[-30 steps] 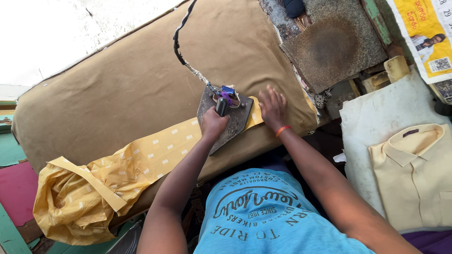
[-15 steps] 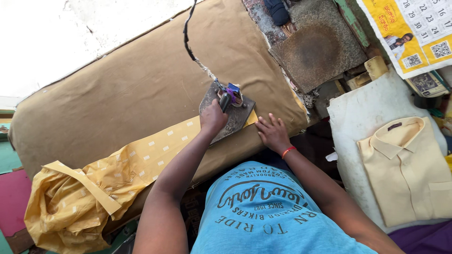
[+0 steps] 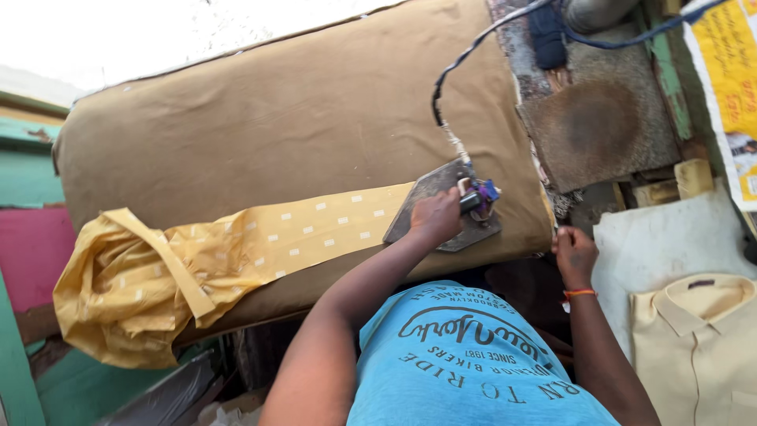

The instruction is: The person irons a yellow patterned cloth on a padded ironing board. They repeatedly smooth the fabric with their hands, use a brush to clean the surface, and press it with a heavy iron. The person flips and repositions the cloth multiple times to ensure all sections are pressed.

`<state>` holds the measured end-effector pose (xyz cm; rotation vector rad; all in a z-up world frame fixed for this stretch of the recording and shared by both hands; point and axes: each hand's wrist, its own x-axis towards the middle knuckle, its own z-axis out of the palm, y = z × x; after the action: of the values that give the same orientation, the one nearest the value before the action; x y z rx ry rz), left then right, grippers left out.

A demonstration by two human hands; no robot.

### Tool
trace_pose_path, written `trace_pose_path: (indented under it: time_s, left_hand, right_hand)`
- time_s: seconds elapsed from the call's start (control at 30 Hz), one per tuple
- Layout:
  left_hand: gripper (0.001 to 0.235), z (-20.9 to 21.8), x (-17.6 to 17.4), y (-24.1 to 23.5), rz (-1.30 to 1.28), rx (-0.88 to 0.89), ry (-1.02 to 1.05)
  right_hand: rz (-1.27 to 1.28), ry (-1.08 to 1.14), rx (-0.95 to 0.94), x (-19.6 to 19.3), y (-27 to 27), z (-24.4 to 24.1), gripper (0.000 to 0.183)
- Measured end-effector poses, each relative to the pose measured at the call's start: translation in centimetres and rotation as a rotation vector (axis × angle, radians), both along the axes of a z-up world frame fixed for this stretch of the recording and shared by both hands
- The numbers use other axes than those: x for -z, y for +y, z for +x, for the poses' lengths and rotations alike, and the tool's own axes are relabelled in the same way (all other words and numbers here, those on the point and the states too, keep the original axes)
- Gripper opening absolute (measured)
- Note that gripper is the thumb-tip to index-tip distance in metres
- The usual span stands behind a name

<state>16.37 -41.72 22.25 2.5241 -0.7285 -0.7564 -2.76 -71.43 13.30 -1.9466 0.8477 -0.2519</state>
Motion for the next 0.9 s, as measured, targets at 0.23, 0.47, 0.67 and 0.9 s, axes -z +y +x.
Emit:
trace_pose_path:
  time_s: [0.23, 0.47, 0.67, 0.9]
  left_hand:
    - [0.039, 4.2, 4.2, 1.2, -0.728, -0.522, -0.283]
    - [0.067, -11.3, 13.4, 21.0, 0.132, -0.449, -0.692]
    - [0.073, -35.1, 14.9, 27.8, 0.279, -1.736, 0.656]
    - [0.045, -44.2, 17.2, 13.7, 0.287, -1.063, 0.674]
  right_hand:
    - [-0.701, -0.340, -0.798, -9.3, 10.3, 15.8, 0.024]
    - [-0.901, 0.206, -1.314, -11.2, 16.7, 20.2, 0.056]
    - [-0.614, -0.021, -1.381, -6.4, 15.3, 23.1, 0.053]
    - [0.487, 0.700, -1.257, -7.7, 14.8, 26.4, 0.062]
